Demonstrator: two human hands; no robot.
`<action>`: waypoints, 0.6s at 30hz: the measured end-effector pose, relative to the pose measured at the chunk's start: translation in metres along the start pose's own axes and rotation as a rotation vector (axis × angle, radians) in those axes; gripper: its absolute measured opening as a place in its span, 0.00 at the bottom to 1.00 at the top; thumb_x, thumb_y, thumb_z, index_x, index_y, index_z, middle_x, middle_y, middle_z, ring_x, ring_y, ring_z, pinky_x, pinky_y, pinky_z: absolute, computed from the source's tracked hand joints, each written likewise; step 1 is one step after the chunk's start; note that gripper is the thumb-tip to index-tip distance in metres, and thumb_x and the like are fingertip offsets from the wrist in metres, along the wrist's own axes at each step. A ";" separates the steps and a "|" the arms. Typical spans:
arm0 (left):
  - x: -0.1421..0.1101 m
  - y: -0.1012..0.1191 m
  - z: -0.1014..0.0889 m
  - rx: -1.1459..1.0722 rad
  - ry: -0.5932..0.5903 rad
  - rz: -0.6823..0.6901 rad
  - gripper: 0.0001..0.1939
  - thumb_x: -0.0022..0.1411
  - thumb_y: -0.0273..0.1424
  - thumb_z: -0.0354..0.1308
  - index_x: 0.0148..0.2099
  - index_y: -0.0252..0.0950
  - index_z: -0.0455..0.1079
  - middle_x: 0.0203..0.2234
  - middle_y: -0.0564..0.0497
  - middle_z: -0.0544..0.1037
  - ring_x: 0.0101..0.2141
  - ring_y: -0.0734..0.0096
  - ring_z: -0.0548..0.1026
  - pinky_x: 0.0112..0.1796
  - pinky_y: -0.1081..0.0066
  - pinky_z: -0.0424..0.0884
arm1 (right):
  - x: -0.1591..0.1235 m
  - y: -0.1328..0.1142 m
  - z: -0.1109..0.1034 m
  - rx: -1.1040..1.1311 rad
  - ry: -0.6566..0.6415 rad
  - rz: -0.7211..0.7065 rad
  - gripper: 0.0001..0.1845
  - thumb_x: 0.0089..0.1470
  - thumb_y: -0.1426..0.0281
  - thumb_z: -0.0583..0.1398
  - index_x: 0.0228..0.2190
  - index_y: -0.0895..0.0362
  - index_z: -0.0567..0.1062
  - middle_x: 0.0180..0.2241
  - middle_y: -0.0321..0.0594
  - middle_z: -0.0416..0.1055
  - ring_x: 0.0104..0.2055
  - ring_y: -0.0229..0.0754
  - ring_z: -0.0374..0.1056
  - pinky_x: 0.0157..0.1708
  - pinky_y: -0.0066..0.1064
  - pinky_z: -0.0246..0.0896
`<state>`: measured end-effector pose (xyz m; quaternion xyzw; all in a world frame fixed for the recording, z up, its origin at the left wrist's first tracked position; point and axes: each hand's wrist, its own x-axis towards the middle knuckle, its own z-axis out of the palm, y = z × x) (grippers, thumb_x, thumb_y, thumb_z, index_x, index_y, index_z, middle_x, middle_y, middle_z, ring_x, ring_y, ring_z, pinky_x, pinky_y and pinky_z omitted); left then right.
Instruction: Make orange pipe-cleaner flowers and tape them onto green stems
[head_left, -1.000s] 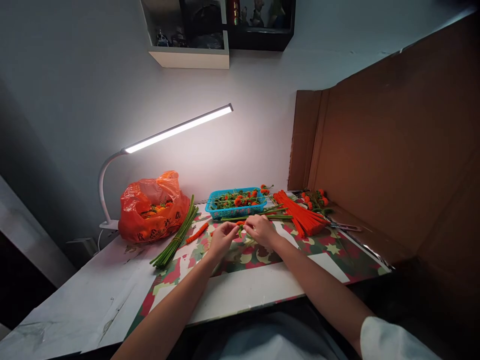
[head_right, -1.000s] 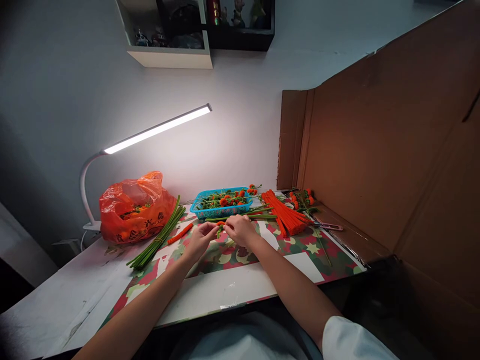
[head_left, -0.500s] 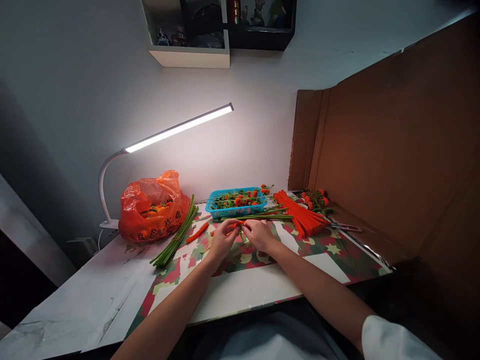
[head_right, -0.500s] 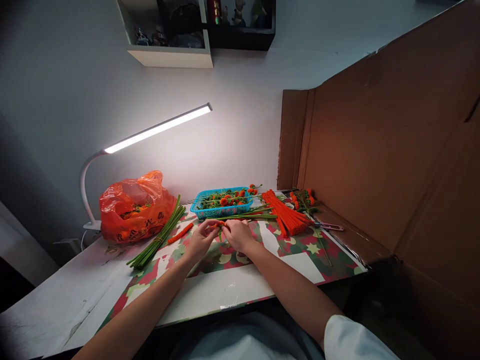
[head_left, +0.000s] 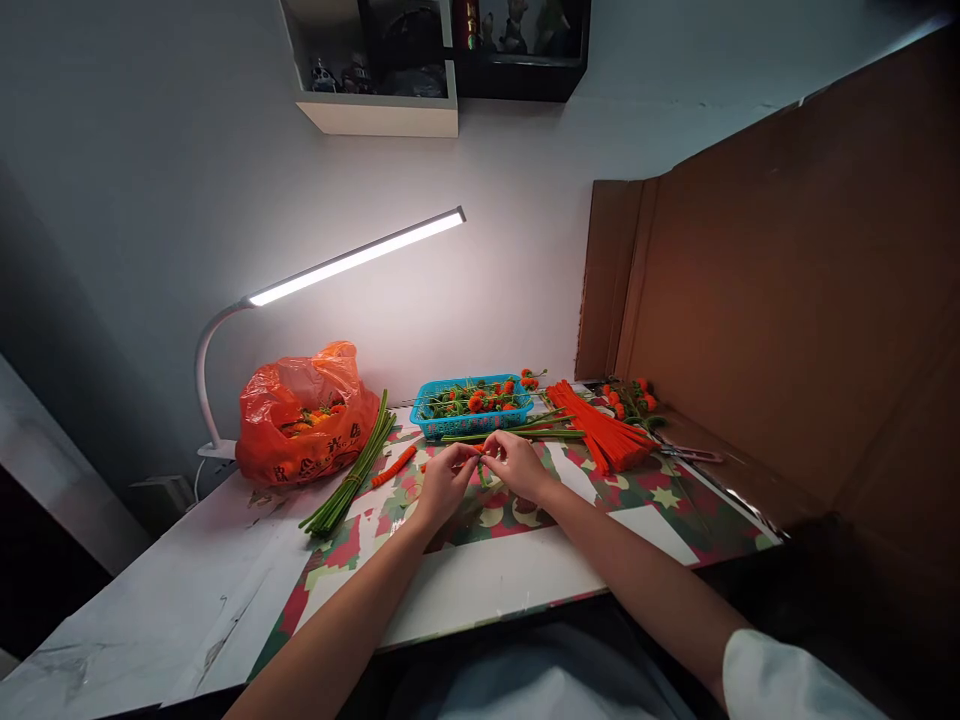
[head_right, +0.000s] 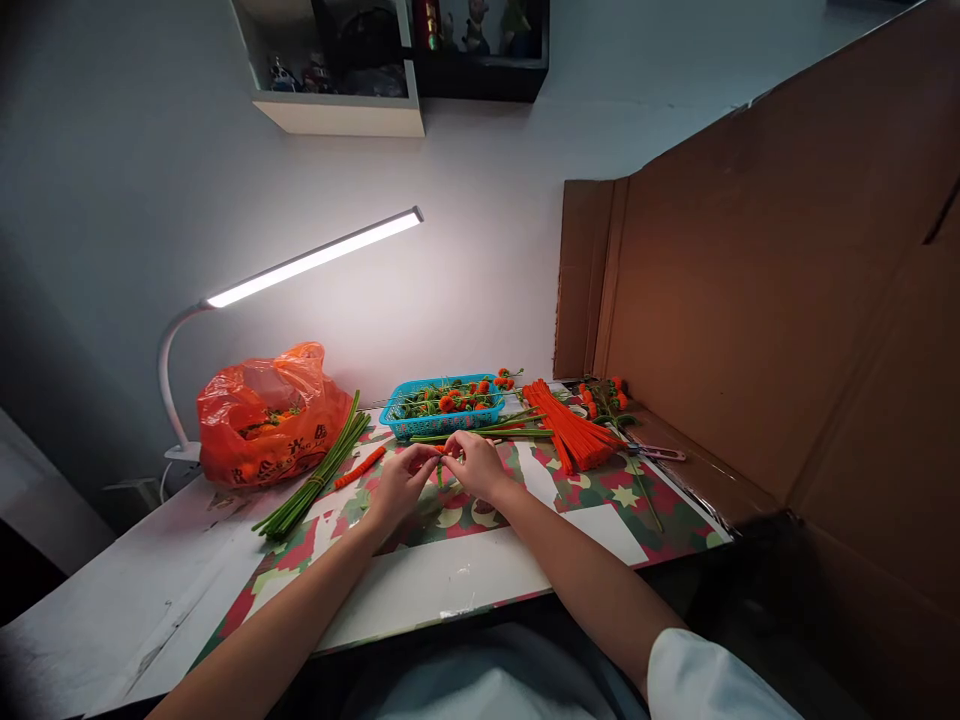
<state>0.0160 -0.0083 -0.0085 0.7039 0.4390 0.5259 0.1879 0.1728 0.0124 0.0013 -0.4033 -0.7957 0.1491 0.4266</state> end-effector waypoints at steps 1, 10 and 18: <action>0.000 0.000 0.000 -0.008 0.006 -0.002 0.07 0.57 0.34 0.56 0.34 0.37 0.71 0.29 0.49 0.78 0.29 0.67 0.76 0.31 0.69 0.72 | 0.000 0.001 0.000 0.000 0.000 -0.006 0.02 0.50 0.71 0.60 0.28 0.57 0.70 0.28 0.34 0.70 0.30 0.36 0.63 0.30 0.27 0.51; -0.001 0.003 0.002 -0.047 0.051 -0.009 0.06 0.56 0.34 0.55 0.33 0.38 0.70 0.27 0.50 0.77 0.28 0.67 0.75 0.31 0.69 0.72 | -0.002 -0.002 0.003 -0.078 -0.020 0.013 0.06 0.55 0.67 0.57 0.30 0.56 0.70 0.30 0.35 0.72 0.32 0.37 0.65 0.35 0.30 0.48; -0.001 0.002 0.003 -0.018 0.091 -0.036 0.06 0.55 0.34 0.55 0.31 0.37 0.70 0.27 0.50 0.77 0.28 0.67 0.75 0.30 0.69 0.71 | -0.004 -0.004 0.007 -0.147 -0.067 -0.009 0.05 0.56 0.69 0.56 0.30 0.56 0.68 0.31 0.36 0.71 0.36 0.39 0.65 0.37 0.31 0.46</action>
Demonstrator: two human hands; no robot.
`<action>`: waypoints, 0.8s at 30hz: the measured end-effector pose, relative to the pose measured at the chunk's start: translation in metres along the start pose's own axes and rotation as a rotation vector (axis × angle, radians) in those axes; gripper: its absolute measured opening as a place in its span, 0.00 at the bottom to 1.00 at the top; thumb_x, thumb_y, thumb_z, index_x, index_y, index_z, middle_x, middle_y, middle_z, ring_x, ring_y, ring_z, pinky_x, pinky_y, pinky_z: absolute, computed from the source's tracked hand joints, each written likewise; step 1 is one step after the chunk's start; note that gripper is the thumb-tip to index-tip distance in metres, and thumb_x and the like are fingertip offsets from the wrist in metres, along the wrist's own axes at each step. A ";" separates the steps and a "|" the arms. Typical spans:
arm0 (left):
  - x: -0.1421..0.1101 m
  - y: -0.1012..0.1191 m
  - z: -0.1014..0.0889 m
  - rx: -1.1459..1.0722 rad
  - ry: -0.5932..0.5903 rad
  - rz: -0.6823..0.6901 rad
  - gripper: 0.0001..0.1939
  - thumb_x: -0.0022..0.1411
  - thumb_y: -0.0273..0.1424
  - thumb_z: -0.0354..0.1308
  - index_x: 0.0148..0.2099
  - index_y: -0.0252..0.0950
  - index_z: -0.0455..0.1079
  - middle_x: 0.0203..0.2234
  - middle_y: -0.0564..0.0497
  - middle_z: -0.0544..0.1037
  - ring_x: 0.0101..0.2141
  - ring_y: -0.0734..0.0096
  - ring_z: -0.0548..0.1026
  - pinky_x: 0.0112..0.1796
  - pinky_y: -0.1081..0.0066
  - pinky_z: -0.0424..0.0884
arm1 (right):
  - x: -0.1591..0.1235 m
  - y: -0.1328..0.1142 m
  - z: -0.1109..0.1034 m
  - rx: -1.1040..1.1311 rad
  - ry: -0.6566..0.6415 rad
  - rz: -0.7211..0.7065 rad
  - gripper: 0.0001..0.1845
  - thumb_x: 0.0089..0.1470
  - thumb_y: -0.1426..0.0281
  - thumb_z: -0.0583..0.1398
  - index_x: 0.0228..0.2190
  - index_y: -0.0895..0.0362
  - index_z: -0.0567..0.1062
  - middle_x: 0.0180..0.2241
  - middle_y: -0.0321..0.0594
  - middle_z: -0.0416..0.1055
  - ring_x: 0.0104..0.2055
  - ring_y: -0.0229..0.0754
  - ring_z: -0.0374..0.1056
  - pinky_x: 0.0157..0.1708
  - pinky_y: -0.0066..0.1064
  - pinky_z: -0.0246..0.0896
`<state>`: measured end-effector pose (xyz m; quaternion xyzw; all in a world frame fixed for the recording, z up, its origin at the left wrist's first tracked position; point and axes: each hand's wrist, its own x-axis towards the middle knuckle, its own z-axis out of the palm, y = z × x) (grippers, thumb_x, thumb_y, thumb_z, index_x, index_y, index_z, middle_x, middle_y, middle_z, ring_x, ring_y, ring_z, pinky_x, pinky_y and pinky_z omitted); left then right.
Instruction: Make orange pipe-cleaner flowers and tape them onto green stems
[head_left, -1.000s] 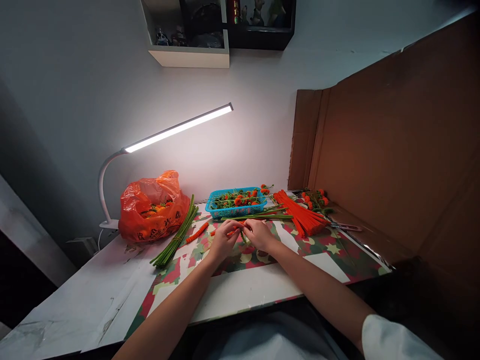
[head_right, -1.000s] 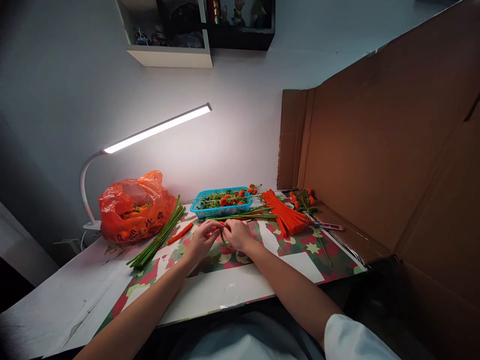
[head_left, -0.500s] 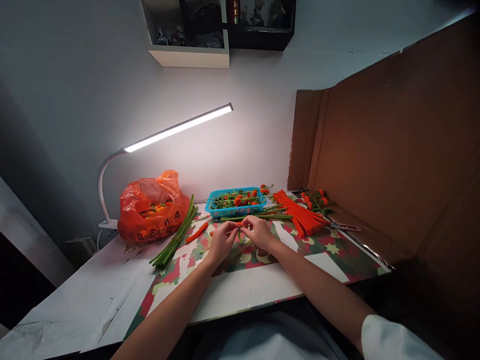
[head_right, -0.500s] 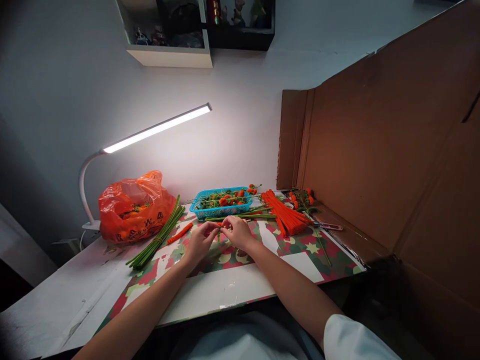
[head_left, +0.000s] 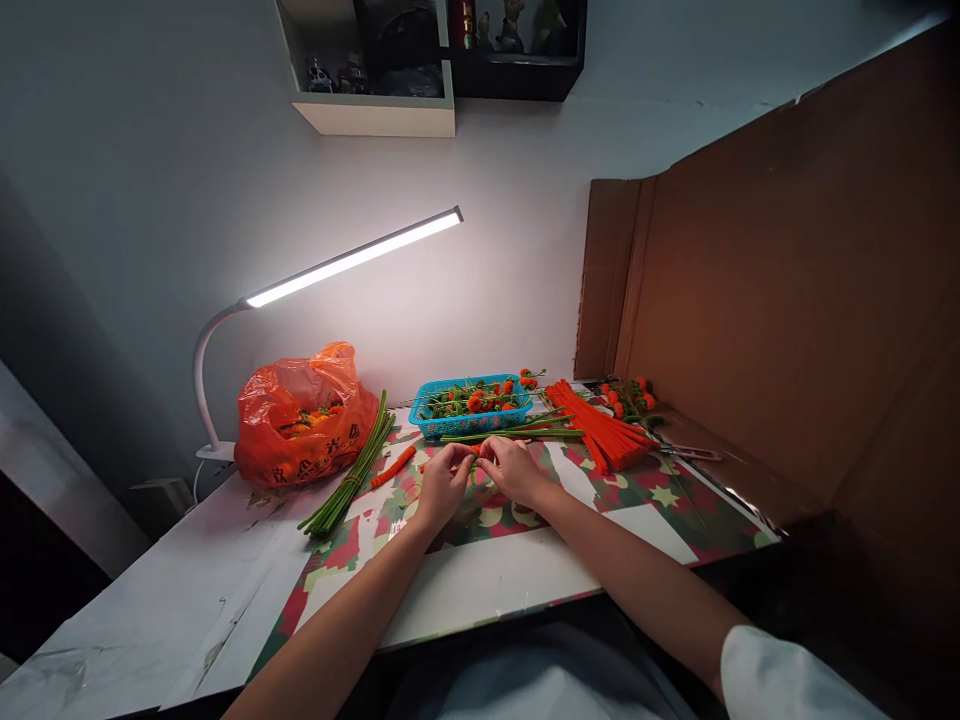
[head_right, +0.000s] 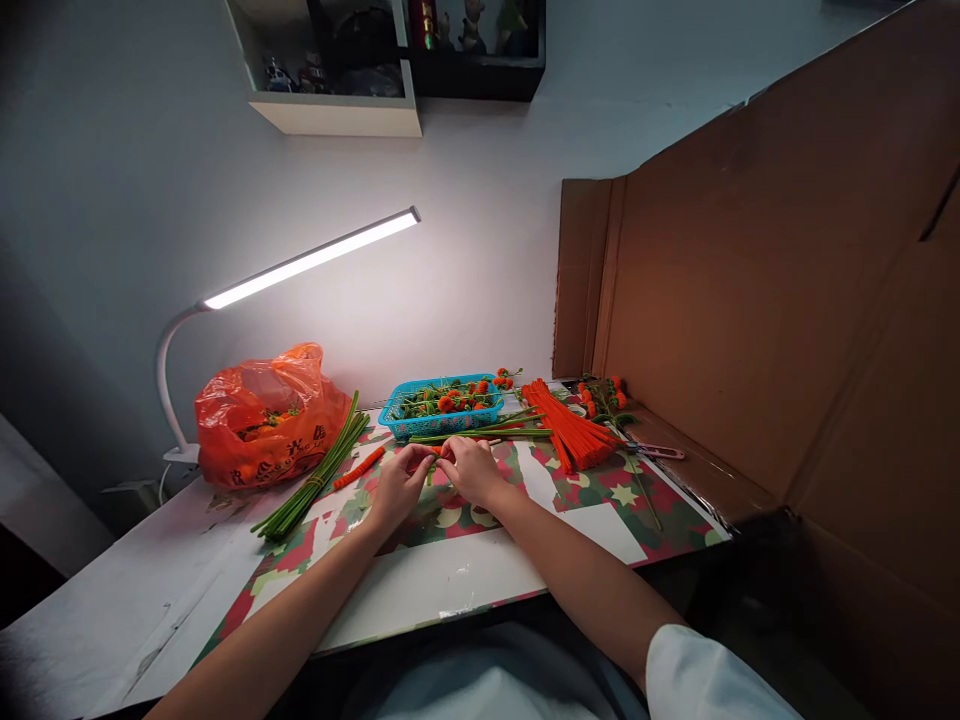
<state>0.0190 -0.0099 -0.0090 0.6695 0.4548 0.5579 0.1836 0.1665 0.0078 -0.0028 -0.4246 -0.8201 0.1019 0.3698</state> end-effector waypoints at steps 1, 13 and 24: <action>0.000 0.000 0.000 -0.001 -0.001 -0.001 0.06 0.55 0.34 0.55 0.31 0.37 0.70 0.27 0.50 0.77 0.28 0.67 0.75 0.31 0.69 0.71 | 0.000 0.000 0.000 -0.010 -0.005 0.003 0.05 0.57 0.69 0.56 0.30 0.56 0.67 0.31 0.36 0.71 0.36 0.39 0.65 0.37 0.31 0.46; 0.001 -0.003 0.003 -0.035 0.014 -0.050 0.07 0.54 0.35 0.55 0.31 0.36 0.69 0.26 0.50 0.77 0.28 0.67 0.75 0.31 0.70 0.70 | -0.002 -0.008 -0.002 -0.067 -0.022 0.064 0.07 0.59 0.68 0.53 0.29 0.56 0.66 0.31 0.37 0.71 0.36 0.40 0.64 0.38 0.32 0.45; -0.001 -0.001 0.002 -0.024 -0.020 -0.069 0.08 0.54 0.36 0.56 0.31 0.36 0.70 0.26 0.49 0.77 0.28 0.67 0.75 0.28 0.70 0.70 | 0.000 -0.001 -0.007 -0.082 -0.079 -0.011 0.12 0.58 0.70 0.52 0.24 0.58 0.67 0.23 0.33 0.67 0.27 0.35 0.58 0.35 0.30 0.43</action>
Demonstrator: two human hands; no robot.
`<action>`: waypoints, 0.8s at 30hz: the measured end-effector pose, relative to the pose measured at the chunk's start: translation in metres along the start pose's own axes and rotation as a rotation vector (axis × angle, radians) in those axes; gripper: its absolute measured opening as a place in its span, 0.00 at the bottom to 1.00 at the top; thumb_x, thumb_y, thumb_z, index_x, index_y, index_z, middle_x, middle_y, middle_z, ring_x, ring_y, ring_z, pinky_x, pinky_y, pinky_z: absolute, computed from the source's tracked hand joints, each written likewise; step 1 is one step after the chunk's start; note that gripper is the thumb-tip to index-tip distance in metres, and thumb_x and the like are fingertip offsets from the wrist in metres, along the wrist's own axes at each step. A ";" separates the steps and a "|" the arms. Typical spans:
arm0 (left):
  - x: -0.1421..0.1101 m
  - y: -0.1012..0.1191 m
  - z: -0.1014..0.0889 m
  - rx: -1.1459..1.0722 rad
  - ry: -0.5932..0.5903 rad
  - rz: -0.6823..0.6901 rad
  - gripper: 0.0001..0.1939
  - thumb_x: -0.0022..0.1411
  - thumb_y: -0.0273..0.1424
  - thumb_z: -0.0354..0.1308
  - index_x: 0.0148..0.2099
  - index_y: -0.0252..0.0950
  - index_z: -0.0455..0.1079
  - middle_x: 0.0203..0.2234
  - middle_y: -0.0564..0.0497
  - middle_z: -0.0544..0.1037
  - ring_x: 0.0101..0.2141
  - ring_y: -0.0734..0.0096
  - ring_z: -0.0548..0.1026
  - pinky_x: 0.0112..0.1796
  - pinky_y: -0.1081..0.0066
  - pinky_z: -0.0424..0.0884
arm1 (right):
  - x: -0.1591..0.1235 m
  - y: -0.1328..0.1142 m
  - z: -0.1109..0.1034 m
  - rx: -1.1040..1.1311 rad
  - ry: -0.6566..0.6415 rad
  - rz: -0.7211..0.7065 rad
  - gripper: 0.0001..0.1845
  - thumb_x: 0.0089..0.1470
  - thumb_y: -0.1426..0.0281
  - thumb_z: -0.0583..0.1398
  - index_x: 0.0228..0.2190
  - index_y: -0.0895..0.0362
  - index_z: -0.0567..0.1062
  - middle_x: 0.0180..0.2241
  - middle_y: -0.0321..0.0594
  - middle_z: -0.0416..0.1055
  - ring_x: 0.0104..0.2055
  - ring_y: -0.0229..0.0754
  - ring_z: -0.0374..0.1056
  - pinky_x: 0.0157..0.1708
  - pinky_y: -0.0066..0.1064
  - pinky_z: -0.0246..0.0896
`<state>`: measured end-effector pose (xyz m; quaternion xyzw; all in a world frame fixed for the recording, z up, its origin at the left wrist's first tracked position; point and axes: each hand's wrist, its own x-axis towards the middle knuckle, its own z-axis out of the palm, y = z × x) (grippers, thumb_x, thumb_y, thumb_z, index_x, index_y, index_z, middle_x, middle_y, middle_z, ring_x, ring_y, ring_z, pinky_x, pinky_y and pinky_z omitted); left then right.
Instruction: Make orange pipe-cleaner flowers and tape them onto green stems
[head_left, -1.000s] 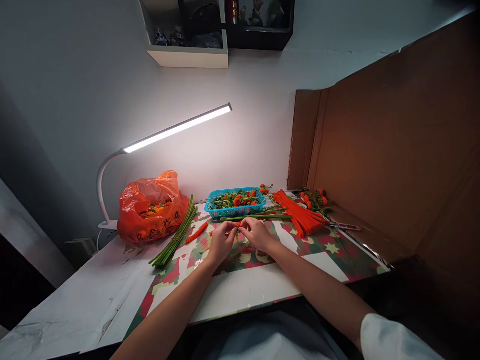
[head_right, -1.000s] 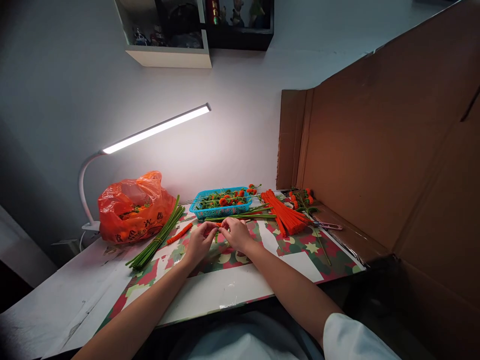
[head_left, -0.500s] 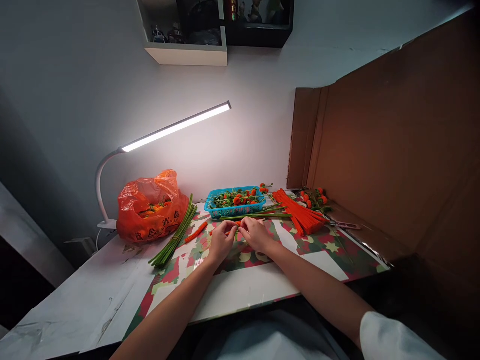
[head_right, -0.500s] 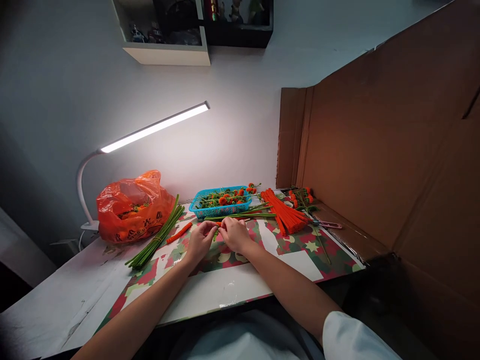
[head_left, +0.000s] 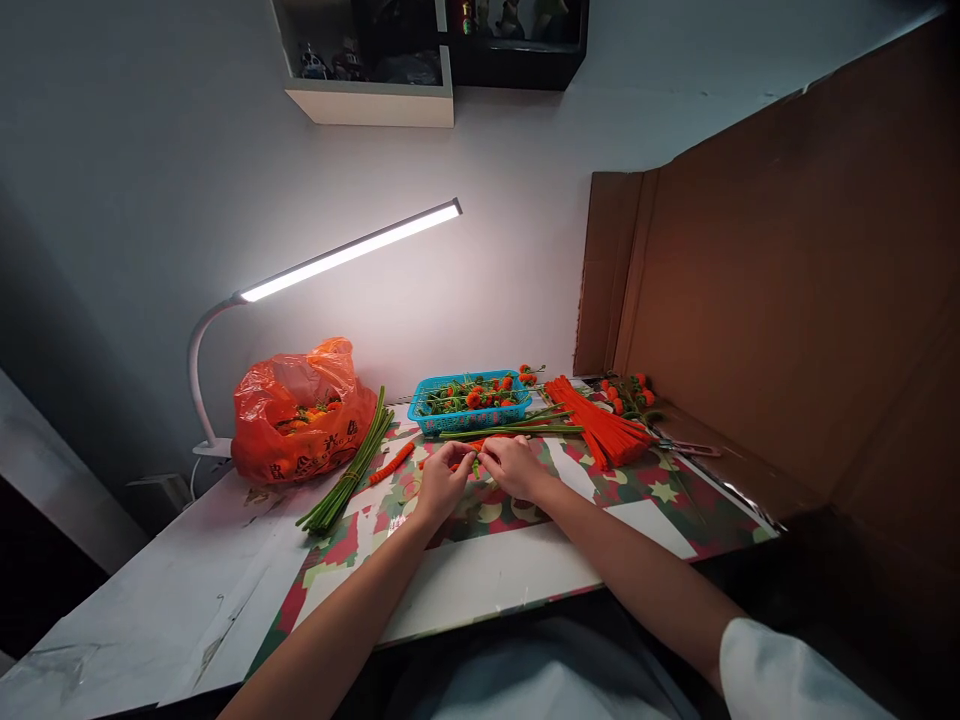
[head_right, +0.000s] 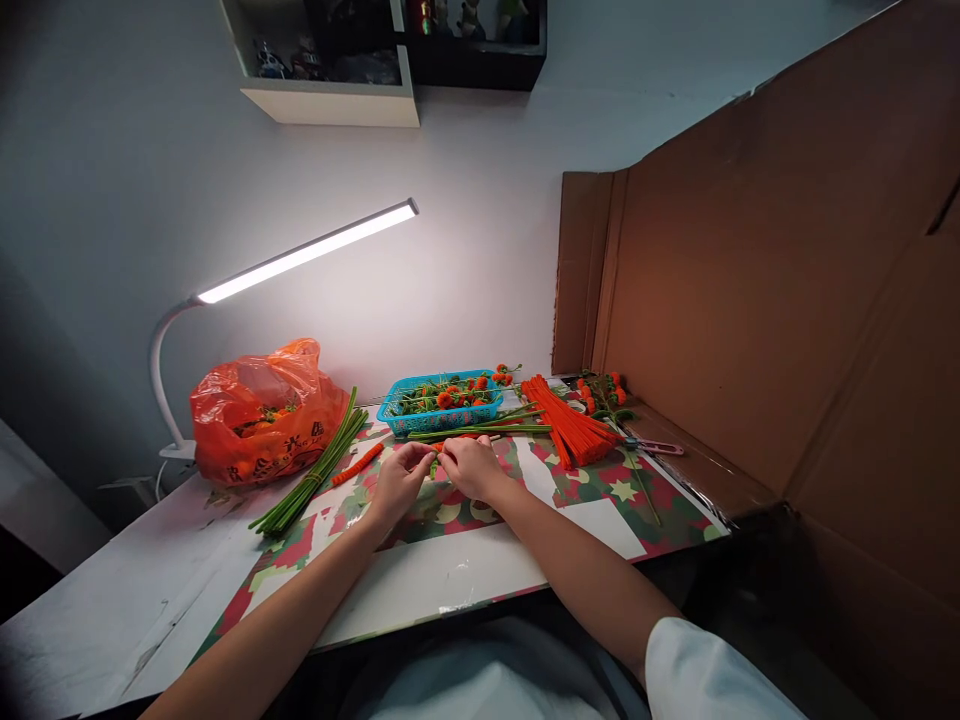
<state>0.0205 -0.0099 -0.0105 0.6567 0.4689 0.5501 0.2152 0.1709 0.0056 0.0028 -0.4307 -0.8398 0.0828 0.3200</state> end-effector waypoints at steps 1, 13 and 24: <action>0.000 0.000 0.000 0.000 -0.002 -0.001 0.08 0.54 0.36 0.56 0.31 0.36 0.70 0.26 0.49 0.77 0.28 0.67 0.75 0.28 0.70 0.70 | 0.000 0.001 0.000 0.039 0.000 -0.002 0.12 0.58 0.69 0.52 0.23 0.58 0.67 0.23 0.32 0.66 0.27 0.34 0.58 0.34 0.30 0.43; 0.002 -0.005 0.001 -0.119 -0.023 -0.089 0.13 0.53 0.40 0.58 0.33 0.34 0.71 0.25 0.50 0.76 0.25 0.70 0.74 0.27 0.72 0.70 | 0.003 0.007 0.002 0.290 0.111 -0.041 0.04 0.52 0.69 0.58 0.27 0.56 0.68 0.24 0.31 0.66 0.27 0.34 0.61 0.30 0.26 0.49; 0.001 -0.002 0.001 -0.116 -0.007 -0.104 0.13 0.51 0.40 0.59 0.30 0.34 0.72 0.25 0.49 0.76 0.26 0.68 0.74 0.28 0.71 0.71 | 0.000 0.003 -0.001 0.107 -0.026 -0.006 0.06 0.57 0.68 0.54 0.29 0.56 0.66 0.26 0.33 0.68 0.28 0.36 0.61 0.36 0.30 0.47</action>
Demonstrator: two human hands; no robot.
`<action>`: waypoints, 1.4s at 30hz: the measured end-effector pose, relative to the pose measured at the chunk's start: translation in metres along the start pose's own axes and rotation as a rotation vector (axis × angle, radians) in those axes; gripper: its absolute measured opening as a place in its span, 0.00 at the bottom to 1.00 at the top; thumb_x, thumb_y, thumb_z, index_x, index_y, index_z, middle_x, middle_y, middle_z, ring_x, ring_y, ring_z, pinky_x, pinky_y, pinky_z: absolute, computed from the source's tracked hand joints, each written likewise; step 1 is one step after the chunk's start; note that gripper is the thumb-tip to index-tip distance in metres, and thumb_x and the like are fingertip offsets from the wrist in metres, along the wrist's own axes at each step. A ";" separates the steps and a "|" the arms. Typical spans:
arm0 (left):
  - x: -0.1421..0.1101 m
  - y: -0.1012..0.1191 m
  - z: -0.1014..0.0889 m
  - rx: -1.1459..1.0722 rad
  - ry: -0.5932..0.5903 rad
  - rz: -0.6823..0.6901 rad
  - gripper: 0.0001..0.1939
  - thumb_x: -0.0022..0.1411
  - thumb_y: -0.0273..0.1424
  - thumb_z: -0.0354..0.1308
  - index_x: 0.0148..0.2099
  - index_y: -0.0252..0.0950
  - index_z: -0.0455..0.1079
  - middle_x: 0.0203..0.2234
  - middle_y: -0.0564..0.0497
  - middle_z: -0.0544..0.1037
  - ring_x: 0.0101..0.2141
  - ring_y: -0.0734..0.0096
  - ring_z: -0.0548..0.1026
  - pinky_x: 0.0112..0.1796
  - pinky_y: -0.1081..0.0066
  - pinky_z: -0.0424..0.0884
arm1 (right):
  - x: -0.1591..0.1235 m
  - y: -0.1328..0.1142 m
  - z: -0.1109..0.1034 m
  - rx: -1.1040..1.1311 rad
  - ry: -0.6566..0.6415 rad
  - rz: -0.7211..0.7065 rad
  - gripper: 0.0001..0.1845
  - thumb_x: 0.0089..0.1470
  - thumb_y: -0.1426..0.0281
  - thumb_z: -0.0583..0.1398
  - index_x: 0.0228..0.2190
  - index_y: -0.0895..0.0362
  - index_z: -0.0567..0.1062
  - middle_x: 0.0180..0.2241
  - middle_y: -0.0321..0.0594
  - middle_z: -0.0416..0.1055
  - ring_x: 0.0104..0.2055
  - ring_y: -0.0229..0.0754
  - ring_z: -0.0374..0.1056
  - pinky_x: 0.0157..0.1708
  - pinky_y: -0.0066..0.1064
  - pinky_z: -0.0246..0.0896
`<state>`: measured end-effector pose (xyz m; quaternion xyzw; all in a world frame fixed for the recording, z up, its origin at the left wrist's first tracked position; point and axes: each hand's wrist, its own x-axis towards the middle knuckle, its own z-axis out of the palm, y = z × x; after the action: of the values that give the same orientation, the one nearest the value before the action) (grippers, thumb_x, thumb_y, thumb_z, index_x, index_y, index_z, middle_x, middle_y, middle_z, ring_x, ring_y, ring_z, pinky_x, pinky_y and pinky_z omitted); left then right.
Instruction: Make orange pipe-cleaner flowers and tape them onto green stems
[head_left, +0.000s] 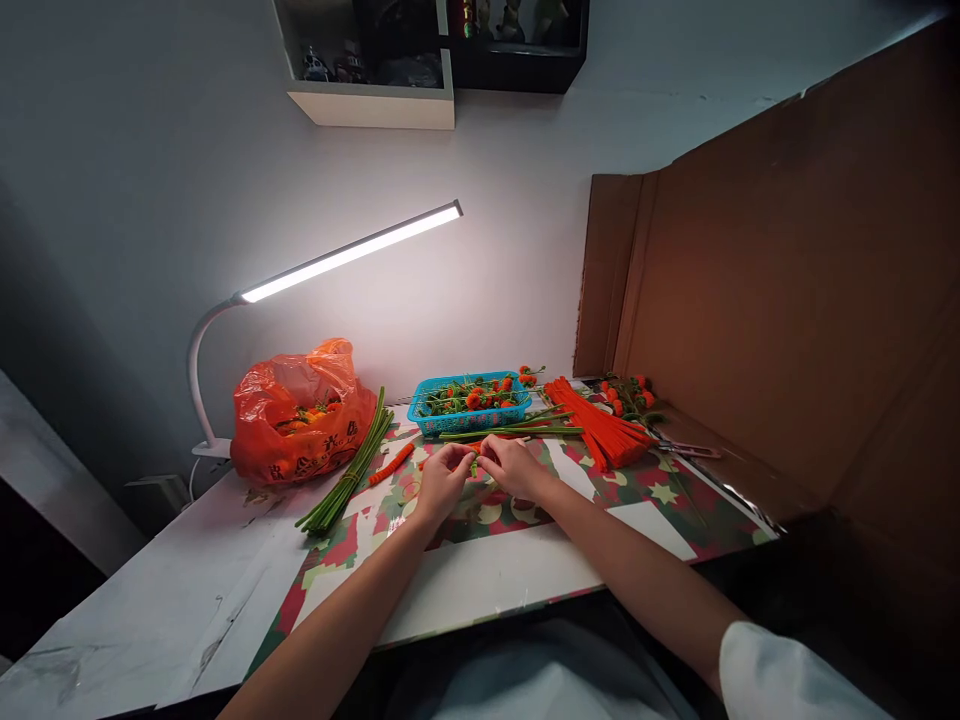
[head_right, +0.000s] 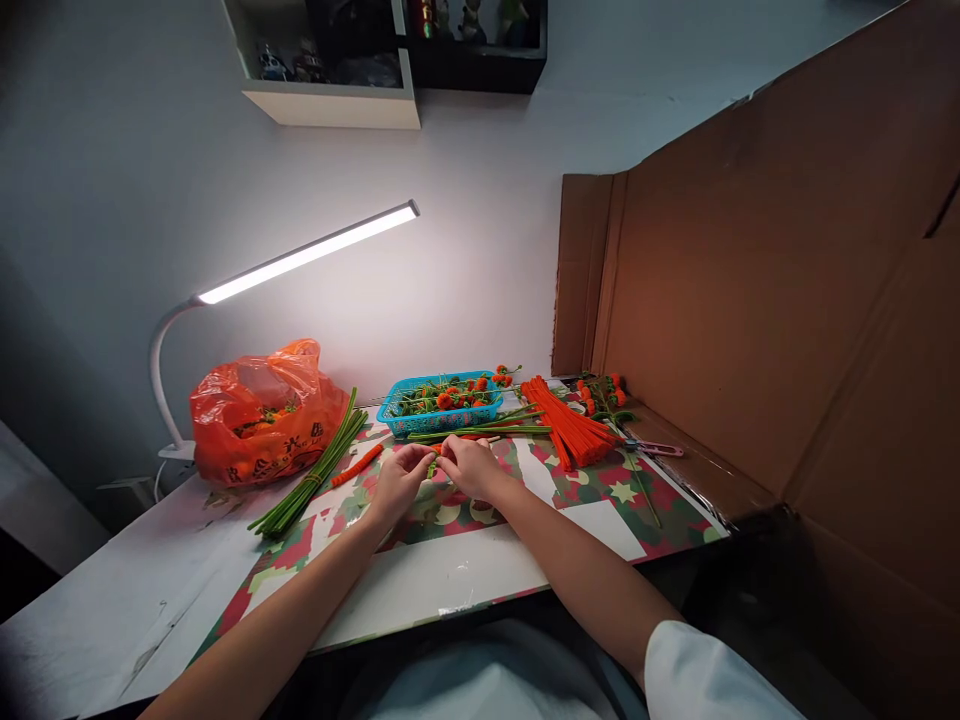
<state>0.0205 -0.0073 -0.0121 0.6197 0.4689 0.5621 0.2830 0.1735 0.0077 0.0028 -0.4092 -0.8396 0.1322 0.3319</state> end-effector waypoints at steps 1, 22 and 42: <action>0.000 -0.001 0.000 -0.013 -0.001 -0.020 0.13 0.50 0.40 0.60 0.30 0.34 0.72 0.25 0.49 0.76 0.26 0.68 0.74 0.29 0.71 0.71 | 0.000 0.000 -0.001 -0.038 -0.022 -0.002 0.06 0.57 0.68 0.54 0.29 0.56 0.66 0.25 0.33 0.68 0.28 0.36 0.60 0.37 0.31 0.46; 0.001 0.003 -0.010 -0.345 -0.288 -0.442 0.14 0.42 0.36 0.67 0.29 0.32 0.73 0.22 0.52 0.75 0.23 0.75 0.73 0.27 0.76 0.71 | 0.000 0.000 -0.004 -0.366 -0.143 -0.380 0.03 0.51 0.72 0.55 0.28 0.58 0.68 0.30 0.40 0.73 0.31 0.40 0.64 0.34 0.31 0.44; 0.000 0.002 -0.008 -0.298 -0.349 -0.479 0.14 0.43 0.38 0.66 0.26 0.32 0.70 0.19 0.53 0.71 0.20 0.78 0.70 0.25 0.76 0.70 | 0.001 0.004 0.003 -0.329 -0.105 -0.370 0.04 0.44 0.74 0.55 0.21 0.57 0.66 0.24 0.39 0.71 0.27 0.39 0.62 0.30 0.30 0.47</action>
<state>0.0130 -0.0090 -0.0089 0.5308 0.4582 0.4273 0.5707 0.1737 0.0106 -0.0008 -0.2898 -0.9265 -0.0483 0.2353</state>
